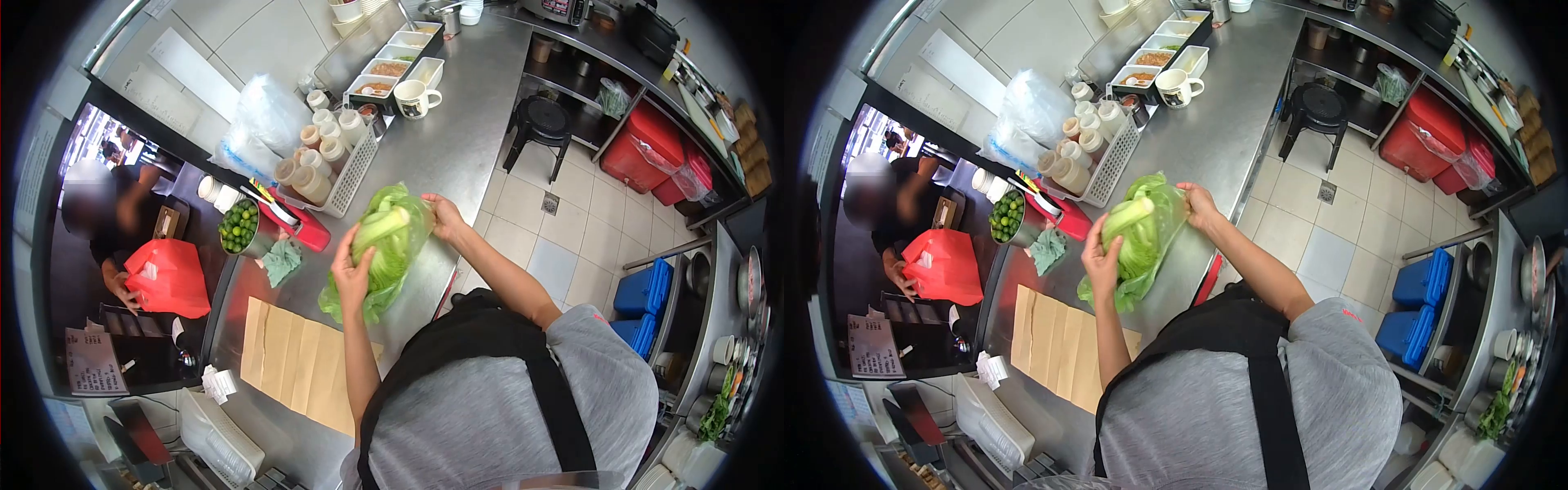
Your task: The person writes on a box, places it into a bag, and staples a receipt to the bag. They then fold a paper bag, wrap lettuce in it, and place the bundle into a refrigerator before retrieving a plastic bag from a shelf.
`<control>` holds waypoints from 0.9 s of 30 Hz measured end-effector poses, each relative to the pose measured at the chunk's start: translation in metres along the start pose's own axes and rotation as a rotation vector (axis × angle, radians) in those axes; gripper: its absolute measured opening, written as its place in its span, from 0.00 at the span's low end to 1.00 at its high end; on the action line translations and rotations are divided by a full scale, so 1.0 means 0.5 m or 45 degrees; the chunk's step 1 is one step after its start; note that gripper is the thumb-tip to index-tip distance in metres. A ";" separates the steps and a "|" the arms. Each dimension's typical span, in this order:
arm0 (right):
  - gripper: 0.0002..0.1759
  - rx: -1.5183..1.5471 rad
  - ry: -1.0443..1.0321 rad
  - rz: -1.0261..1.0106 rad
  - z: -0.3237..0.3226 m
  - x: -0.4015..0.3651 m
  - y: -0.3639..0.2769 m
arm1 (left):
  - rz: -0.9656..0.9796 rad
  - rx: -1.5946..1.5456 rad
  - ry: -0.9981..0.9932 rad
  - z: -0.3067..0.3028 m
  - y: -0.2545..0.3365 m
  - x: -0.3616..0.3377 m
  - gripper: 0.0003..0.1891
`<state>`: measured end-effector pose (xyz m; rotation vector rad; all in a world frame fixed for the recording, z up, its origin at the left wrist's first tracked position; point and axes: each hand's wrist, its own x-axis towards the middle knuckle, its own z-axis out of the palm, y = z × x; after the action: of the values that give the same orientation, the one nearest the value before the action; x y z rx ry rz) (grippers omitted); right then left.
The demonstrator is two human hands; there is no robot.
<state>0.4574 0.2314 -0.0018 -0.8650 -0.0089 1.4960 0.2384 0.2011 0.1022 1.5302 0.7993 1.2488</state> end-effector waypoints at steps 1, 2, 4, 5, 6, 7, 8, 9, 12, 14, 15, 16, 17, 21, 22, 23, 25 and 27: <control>0.12 -0.038 -0.078 0.002 0.012 -0.024 -0.010 | -0.002 -0.053 0.046 -0.016 0.004 0.005 0.24; 0.13 -0.075 -0.156 0.002 0.024 -0.044 -0.020 | -0.002 -0.107 0.090 -0.033 0.008 0.012 0.24; 0.15 -0.136 -0.304 0.006 0.033 -0.061 -0.028 | 0.103 -0.232 0.164 -0.076 -0.003 0.020 0.24; 0.16 -0.164 -0.381 0.007 0.035 -0.065 -0.030 | 0.124 -0.315 0.227 -0.096 -0.008 0.022 0.25; 0.16 -0.221 -0.358 -0.030 0.033 -0.067 -0.030 | 0.144 -0.397 0.289 -0.109 -0.003 0.023 0.27; 0.16 -0.277 -0.335 -0.068 0.029 -0.069 -0.031 | 0.177 -0.468 0.334 -0.123 0.003 0.022 0.26; 0.16 -0.334 -0.313 -0.103 0.023 -0.071 -0.031 | 0.211 -0.537 0.382 -0.137 0.008 0.020 0.25; 0.14 -0.324 -0.284 -0.133 0.014 -0.070 -0.029 | 0.246 -0.605 0.435 -0.151 0.016 0.019 0.25; 0.14 -0.383 -0.189 -0.151 0.004 -0.077 -0.021 | 0.311 -0.923 0.503 -0.208 0.002 0.010 0.26; 0.14 -0.419 -0.208 -0.152 -0.016 -0.066 -0.013 | 0.255 -1.387 0.481 -0.250 -0.029 0.000 0.28; 0.14 -0.429 -0.225 -0.154 -0.020 -0.058 -0.005 | 0.266 -1.550 0.425 -0.265 -0.042 -0.007 0.28; 0.13 -0.465 -0.139 -0.249 -0.015 -0.056 0.003 | 0.278 -1.705 0.354 -0.275 -0.034 -0.007 0.29; 0.13 -0.531 -0.094 -0.326 -0.016 -0.055 0.004 | 0.319 -1.868 0.256 -0.279 -0.028 -0.014 0.30; 0.12 -0.656 -0.029 -0.356 -0.065 -0.025 -0.021 | 0.313 -1.698 0.262 -0.345 -0.042 -0.043 0.28; 0.12 -0.618 -0.072 -0.338 -0.061 -0.025 -0.025 | 0.313 -1.646 0.296 -0.366 -0.031 -0.049 0.27; 0.11 -0.589 -0.111 -0.312 -0.064 -0.029 -0.032 | 0.308 -1.599 0.344 -0.387 -0.021 -0.056 0.27; 0.11 -0.573 -0.155 -0.281 -0.053 -0.044 -0.040 | 0.316 -1.474 0.468 -0.424 0.015 -0.082 0.27; 0.11 -0.600 -0.161 -0.264 -0.048 -0.046 -0.041 | 0.327 -1.317 0.616 -0.458 0.062 -0.126 0.27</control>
<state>0.4839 0.2030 0.0031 -1.1033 -0.5471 1.3691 -0.0011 0.1963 0.1119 0.4928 0.1353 1.8516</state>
